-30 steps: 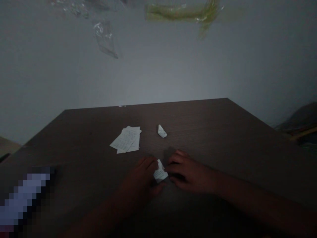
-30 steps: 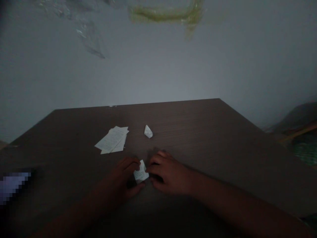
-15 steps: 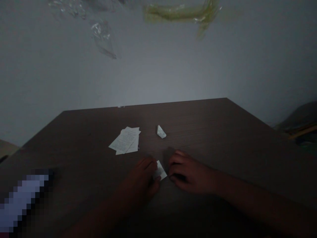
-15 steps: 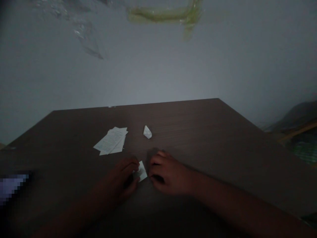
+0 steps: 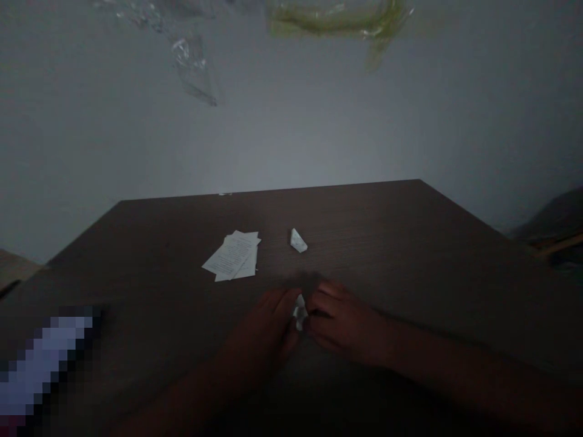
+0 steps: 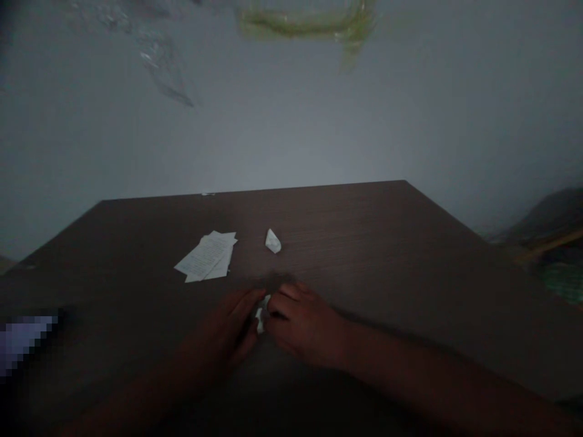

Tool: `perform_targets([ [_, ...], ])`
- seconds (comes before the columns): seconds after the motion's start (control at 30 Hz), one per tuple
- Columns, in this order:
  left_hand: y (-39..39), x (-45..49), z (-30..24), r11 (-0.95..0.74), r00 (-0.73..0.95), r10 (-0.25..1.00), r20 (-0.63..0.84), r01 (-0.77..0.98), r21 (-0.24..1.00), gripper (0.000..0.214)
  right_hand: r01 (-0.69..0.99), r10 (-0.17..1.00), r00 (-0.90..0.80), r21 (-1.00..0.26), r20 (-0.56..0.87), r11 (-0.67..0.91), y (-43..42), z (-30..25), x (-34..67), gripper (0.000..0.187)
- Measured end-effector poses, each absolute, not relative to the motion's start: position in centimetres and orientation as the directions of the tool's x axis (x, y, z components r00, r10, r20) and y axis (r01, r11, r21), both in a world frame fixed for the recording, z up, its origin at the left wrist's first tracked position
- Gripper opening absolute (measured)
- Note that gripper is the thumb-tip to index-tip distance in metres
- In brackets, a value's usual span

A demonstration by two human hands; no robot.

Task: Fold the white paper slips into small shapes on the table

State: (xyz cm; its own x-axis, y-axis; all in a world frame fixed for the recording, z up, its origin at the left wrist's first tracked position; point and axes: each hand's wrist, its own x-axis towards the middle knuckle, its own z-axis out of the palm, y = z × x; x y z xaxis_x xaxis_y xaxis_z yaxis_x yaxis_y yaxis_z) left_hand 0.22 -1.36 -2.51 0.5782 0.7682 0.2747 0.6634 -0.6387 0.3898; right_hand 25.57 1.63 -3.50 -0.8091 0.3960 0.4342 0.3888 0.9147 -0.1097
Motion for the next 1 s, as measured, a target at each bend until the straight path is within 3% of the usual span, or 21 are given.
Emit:
perform_targets([
  [0.1, -1.2, 0.6, -2.4, -0.652, 0.578, 0.758, 0.302, 0.668, 0.359, 0.063, 0.369, 0.362, -0.815, -0.077, 0.453, 0.926, 2.0, -3.8, 25.5, 0.013],
  [0.23, -1.2, 0.5, -2.4, -0.662, 0.608, 0.747, 0.269, 0.718, 0.216, 0.065, 0.357, 0.360, -0.826, -0.092, 0.433, 0.929, 2.2, -3.7, 25.8, 0.010],
  [0.4, -1.0, -0.3, -2.9, -0.605, 0.572, 0.781, 0.249, 0.792, 0.080, 0.036, 0.380, 0.398, -0.819, -0.131, 0.413, 0.916, 2.3, -4.0, 26.3, 0.011],
  [0.5, -0.7, -0.3, -2.3, -0.627, 0.603, 0.774, 0.192, 0.771, 0.108, 0.029, 0.367, 0.411, -0.813, -0.184, 0.412, 0.912, 2.6, -4.3, 26.4, 0.009],
  [0.63, -0.7, -0.2, -1.4, -0.681, 0.667, 0.732, 0.141, 0.707, 0.188, 0.031, 0.340, 0.472, -0.794, -0.363, 0.384, 0.867, 3.0, -4.1, 26.8, 0.008],
  [0.8, -0.8, -1.3, -2.2, -0.755, 0.747, 0.655, 0.115, 0.643, 0.128, 0.033, 0.341, 0.598, -0.724, -0.575, 0.344, 0.744, 3.3, -3.6, 27.3, 0.008],
  [1.0, -1.2, -1.7, -1.4, -0.778, 0.775, 0.624, 0.093, 0.607, 0.165, 0.035, 0.356, 0.592, -0.700, -0.525, 0.398, 0.773, 3.2, -4.1, 27.3, 0.007],
])
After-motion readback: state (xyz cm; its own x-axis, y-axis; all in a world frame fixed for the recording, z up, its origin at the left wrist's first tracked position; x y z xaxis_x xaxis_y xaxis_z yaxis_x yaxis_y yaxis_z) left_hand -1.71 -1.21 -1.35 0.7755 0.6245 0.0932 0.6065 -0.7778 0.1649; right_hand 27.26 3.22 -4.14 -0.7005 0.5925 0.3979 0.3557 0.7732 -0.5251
